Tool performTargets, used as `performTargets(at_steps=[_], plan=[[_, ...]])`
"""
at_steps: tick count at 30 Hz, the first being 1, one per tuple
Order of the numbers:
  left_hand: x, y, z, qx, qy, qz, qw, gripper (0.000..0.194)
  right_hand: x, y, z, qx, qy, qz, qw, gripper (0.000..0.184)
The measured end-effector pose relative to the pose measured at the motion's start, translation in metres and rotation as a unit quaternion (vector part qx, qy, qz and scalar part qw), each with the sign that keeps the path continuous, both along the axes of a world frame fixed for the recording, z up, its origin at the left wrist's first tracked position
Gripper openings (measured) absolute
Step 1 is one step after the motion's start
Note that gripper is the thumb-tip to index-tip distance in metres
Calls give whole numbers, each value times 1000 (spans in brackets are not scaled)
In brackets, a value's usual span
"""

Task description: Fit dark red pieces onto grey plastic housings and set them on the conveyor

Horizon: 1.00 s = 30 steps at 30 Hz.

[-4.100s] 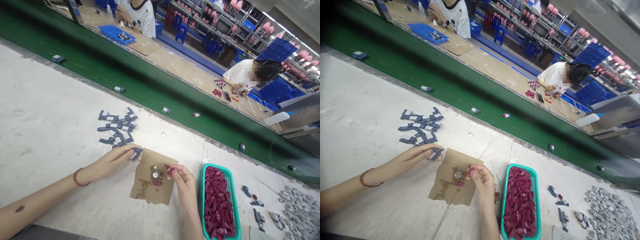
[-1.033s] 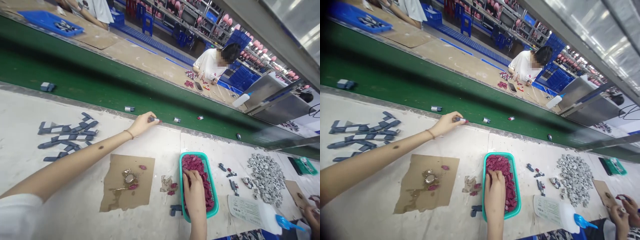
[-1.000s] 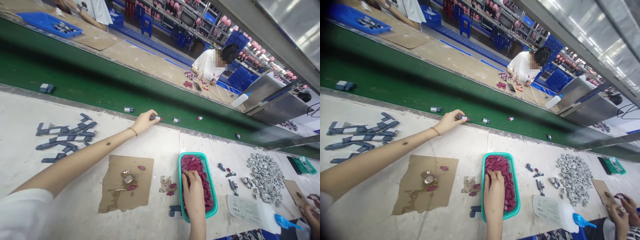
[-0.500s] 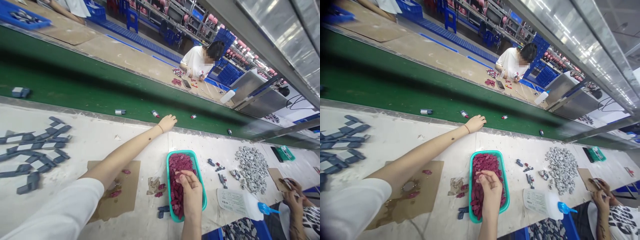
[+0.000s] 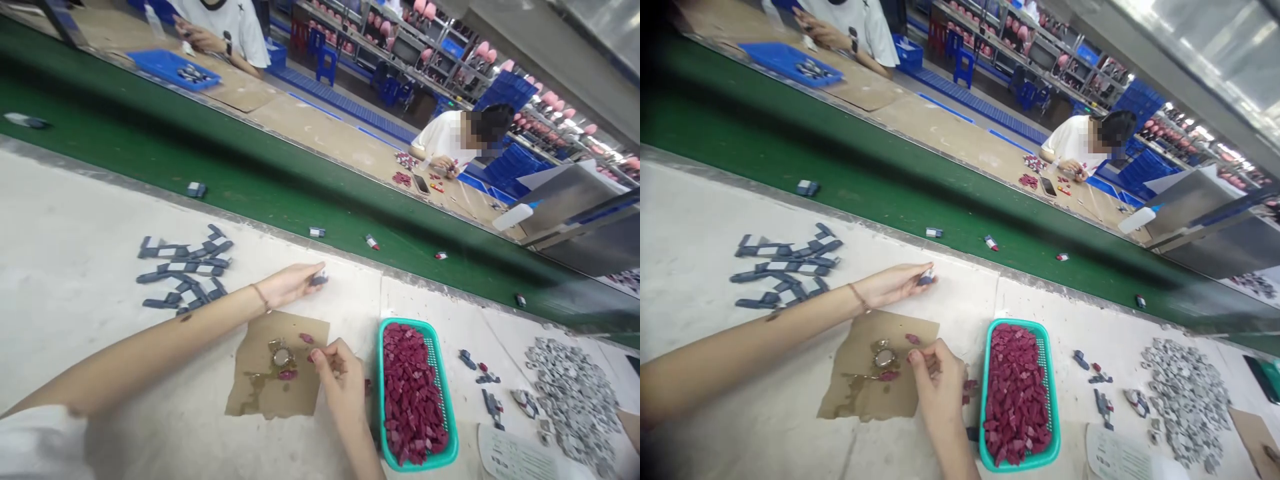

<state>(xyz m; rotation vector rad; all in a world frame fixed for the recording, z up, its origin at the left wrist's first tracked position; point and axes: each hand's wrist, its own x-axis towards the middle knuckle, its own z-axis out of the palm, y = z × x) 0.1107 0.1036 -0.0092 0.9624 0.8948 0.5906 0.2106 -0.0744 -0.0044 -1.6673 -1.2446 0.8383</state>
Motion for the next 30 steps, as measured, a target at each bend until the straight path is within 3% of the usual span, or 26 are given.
performTargets(at_steps=[4,7,11,16,19,23,26,30], plan=[[-68,-41,3,-95,7,13,995,34,-19,15,-11,40,-153,121,980,33],[-99,-64,6,-139,0,8,990,36,-27,20,-20,89,-247,169,950,39],[-115,-87,4,-80,13,7,997,41,-32,22,-27,115,-319,184,923,42],[-113,-109,-5,2,1,11,1000,36,-36,20,-30,128,-348,185,910,43],[-109,-119,-9,38,-16,14,999,31,-35,20,-30,93,-279,177,939,41],[-106,-129,-16,74,12,36,997,27,-29,20,-27,-7,-13,77,997,38],[-102,-136,-20,123,64,66,988,21,-26,21,-21,-47,173,-14,984,42],[-94,-142,-19,197,93,73,973,15,-32,19,-14,-49,279,-33,958,45]])
